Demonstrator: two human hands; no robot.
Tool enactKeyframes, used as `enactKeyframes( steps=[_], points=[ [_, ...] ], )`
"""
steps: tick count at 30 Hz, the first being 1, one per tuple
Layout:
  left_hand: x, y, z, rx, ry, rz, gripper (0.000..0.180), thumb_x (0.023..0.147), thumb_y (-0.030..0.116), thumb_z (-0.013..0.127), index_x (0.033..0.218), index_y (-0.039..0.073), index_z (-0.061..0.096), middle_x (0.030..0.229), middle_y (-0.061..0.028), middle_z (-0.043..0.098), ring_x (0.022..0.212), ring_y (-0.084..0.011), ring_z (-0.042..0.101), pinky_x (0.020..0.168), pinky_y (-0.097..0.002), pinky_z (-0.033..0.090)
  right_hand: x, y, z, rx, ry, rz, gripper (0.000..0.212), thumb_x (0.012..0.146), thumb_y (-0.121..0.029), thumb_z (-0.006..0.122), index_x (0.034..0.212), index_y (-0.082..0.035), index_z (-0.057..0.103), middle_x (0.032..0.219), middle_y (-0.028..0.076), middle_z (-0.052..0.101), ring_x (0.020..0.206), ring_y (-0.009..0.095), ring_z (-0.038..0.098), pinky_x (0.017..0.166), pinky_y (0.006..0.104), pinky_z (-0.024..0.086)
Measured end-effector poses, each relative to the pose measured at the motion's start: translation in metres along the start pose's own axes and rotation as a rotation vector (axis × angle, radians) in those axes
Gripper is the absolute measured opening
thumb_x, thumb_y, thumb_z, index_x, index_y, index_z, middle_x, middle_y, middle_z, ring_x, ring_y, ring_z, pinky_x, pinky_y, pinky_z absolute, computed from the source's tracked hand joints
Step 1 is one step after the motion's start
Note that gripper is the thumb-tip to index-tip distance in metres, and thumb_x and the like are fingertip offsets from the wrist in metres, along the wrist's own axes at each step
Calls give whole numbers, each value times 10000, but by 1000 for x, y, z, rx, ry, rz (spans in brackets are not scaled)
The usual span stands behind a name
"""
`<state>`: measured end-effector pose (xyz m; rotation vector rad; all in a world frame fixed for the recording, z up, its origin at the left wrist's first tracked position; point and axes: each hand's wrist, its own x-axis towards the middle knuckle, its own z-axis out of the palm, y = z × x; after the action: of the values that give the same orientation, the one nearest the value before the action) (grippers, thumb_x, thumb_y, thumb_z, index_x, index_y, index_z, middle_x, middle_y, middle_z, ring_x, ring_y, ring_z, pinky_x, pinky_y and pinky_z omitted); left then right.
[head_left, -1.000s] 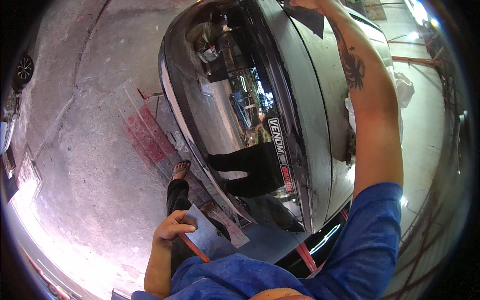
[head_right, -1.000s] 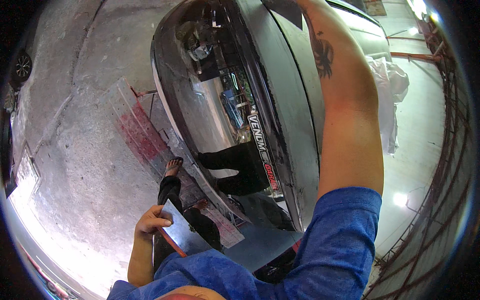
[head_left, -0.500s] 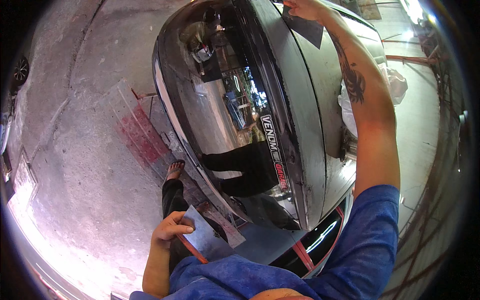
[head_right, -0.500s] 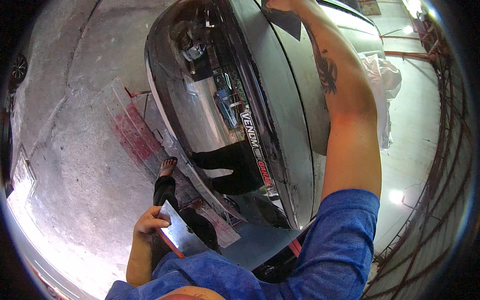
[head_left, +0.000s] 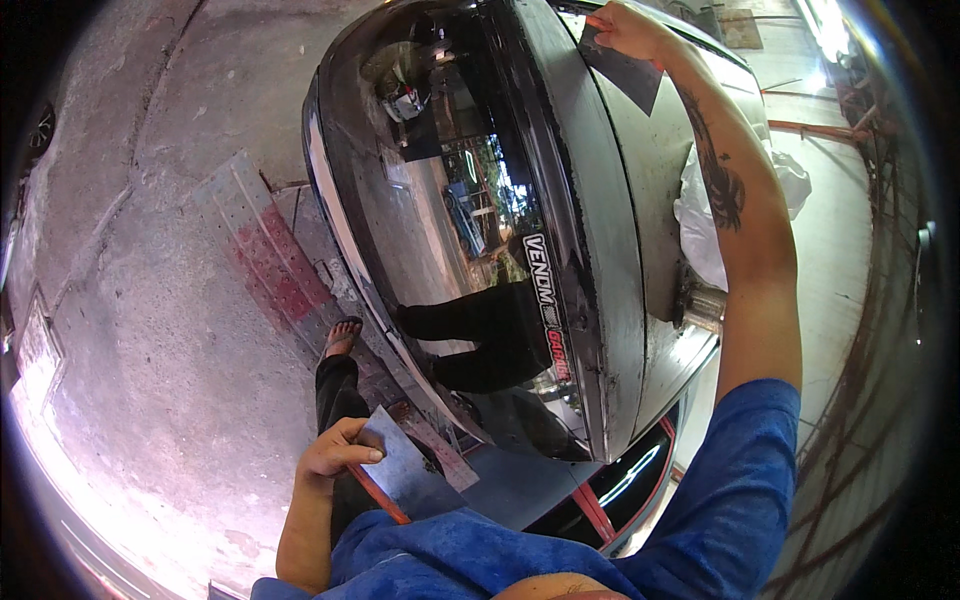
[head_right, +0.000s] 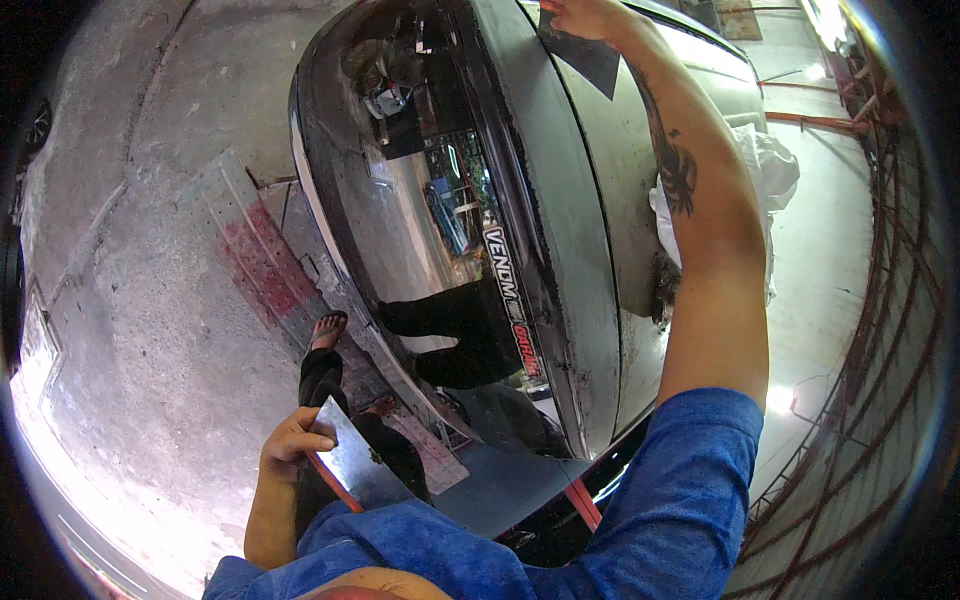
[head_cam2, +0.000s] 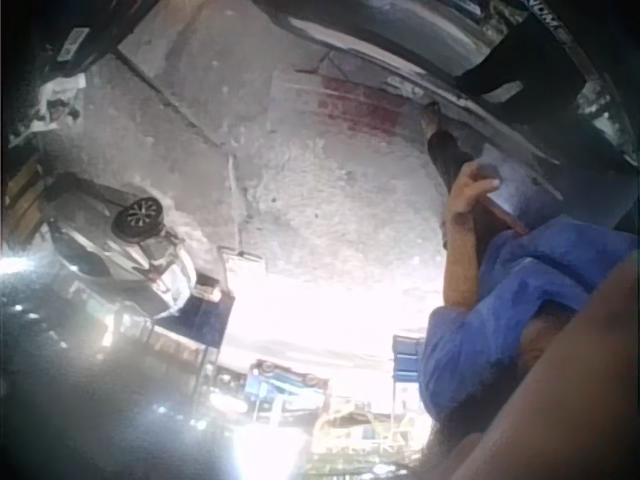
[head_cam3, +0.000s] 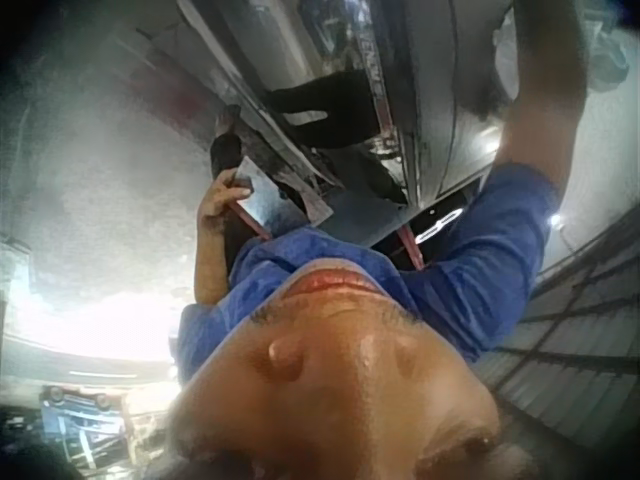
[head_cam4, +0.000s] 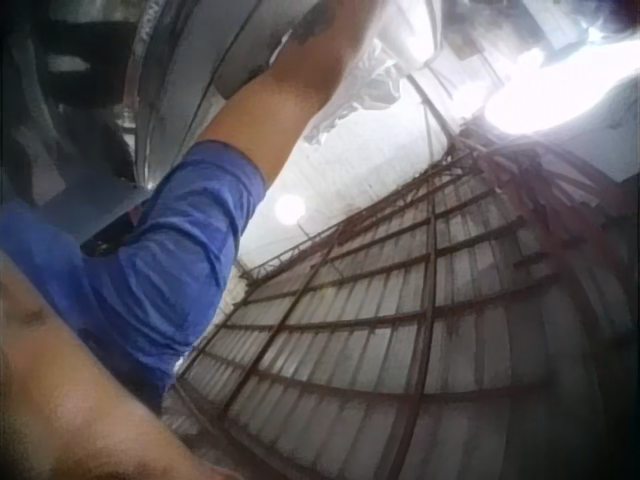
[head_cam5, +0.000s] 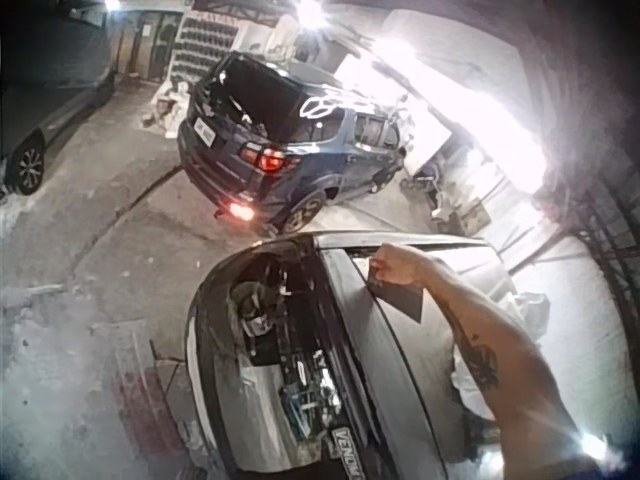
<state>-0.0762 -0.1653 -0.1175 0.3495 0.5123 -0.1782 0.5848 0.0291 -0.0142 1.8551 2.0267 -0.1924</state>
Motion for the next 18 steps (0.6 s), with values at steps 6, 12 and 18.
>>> enactKeyframes(
  steps=[6, 12, 18],
  points=[
    [-2, -4, -5, -18, -43, -38, 244, 757, 100, 685, 931, -42, 591, 663, 31, 492, 576, -49, 418, 533, -220, 317, -9, -2, 2, -61, -105, -20, 230, 707, -276, 627, 691, -48, 604, 691, 187, 609, 633, 333, 588, 596, 441, 447],
    [0, -9, 3, -12, -23, -51, 207, 750, 99, 686, 880, -24, 580, 659, 22, 495, 589, -59, 429, 547, -233, 329, -40, -17, -1, 9, -76, 43, 214, 734, -238, 612, 740, -25, 594, 668, 201, 592, 608, 334, 583, 572, 424, 428],
    [-4, -20, 17, 51, -25, -40, 167, 740, 107, 693, 803, -1, 582, 653, 10, 508, 595, -69, 445, 557, -237, 343, -134, -71, 19, 122, -273, 198, 245, 787, -94, 675, 988, 32, 614, 911, 181, 653, 888, 294, 635, 762, 367, 488]
  ],
)
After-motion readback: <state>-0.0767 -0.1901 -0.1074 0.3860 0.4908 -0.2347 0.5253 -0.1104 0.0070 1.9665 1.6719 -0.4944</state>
